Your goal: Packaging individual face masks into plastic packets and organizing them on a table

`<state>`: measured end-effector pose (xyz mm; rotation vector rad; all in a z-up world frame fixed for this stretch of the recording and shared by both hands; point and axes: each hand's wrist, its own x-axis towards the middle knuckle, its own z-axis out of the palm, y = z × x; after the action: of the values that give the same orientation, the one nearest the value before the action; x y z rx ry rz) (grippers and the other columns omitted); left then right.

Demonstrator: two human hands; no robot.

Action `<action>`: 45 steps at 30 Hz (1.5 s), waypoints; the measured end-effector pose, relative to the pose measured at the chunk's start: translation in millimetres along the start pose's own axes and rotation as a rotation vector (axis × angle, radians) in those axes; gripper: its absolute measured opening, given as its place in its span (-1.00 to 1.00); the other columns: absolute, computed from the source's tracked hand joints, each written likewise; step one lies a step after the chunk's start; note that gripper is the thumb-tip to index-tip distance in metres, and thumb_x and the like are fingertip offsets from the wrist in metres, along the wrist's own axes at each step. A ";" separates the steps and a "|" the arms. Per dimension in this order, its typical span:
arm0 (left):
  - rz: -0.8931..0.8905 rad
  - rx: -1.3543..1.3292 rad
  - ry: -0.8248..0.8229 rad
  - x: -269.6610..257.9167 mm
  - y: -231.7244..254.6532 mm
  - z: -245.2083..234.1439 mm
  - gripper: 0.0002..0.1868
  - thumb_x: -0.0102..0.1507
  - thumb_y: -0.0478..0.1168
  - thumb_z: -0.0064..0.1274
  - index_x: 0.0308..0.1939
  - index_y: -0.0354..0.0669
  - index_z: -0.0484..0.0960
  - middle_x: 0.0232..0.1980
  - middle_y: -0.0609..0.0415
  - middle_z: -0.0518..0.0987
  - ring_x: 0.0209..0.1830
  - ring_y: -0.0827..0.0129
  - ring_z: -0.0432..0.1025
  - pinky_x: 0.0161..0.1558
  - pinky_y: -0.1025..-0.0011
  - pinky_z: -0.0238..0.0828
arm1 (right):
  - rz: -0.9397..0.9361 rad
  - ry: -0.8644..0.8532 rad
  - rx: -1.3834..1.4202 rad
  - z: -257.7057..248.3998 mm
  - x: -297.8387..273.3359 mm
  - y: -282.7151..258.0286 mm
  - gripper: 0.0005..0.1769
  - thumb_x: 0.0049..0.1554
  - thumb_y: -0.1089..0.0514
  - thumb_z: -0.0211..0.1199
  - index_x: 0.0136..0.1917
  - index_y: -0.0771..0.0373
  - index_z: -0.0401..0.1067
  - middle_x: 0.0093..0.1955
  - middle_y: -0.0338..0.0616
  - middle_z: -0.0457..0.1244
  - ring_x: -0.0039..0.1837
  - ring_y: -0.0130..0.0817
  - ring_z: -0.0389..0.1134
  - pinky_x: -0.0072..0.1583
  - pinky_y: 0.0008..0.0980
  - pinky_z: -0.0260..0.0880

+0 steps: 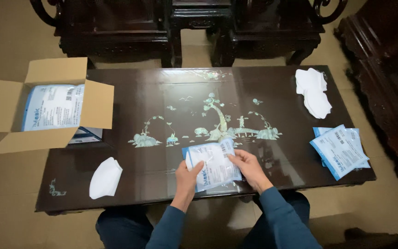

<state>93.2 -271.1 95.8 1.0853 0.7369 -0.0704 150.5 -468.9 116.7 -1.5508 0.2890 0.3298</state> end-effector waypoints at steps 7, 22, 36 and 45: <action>-0.074 0.037 -0.015 66.0 -58.5 -38.4 -0.68 0.30 -0.08 0.27 -0.11 -0.32 0.69 -0.25 -0.05 0.74 -0.36 0.29 0.64 -0.36 0.36 0.63 | 0.082 -0.030 0.203 16.3 27.3 28.2 -0.77 0.07 0.22 0.48 0.02 0.30 0.63 -0.25 -0.10 0.45 -0.25 -0.38 0.48 -0.21 -0.42 0.48; 0.064 0.142 -0.007 54.0 -44.0 -32.4 -0.75 0.25 -0.19 0.30 -0.43 -0.18 0.58 -0.50 0.13 0.57 -0.53 0.52 0.47 -0.54 0.56 0.33 | 0.125 -0.067 0.133 21.6 12.5 13.6 -0.71 -0.03 0.33 0.55 -0.01 0.28 0.61 -0.22 -0.07 0.47 -0.24 -0.27 0.52 -0.23 -0.41 0.48; 0.902 1.514 0.193 15.4 -37.7 -20.9 -0.49 0.43 0.07 -0.23 0.47 0.20 0.34 0.65 -0.21 -0.05 0.65 -0.23 -0.26 0.45 -0.40 -0.34 | -0.997 -0.124 -1.101 55.0 1.2 68.5 -0.42 0.41 0.11 -0.12 0.64 0.24 -0.06 0.70 0.23 -0.20 0.69 0.27 -0.21 0.59 0.32 -0.23; 0.549 0.868 0.200 19.2 1.2 -27.3 0.20 0.10 -0.12 0.41 0.60 -0.30 -0.10 0.64 -0.26 -0.17 0.61 -0.21 -0.13 0.46 -0.03 -0.04 | -0.784 0.014 -1.098 45.1 11.0 50.1 -0.17 0.21 -0.26 0.24 0.49 0.34 0.15 0.60 0.38 -0.09 0.56 0.28 0.00 0.44 0.11 0.10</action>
<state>94.4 -242.4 78.7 2.1189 0.5596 0.2107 140.3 -423.8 66.3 -2.5770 -0.6062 -0.2048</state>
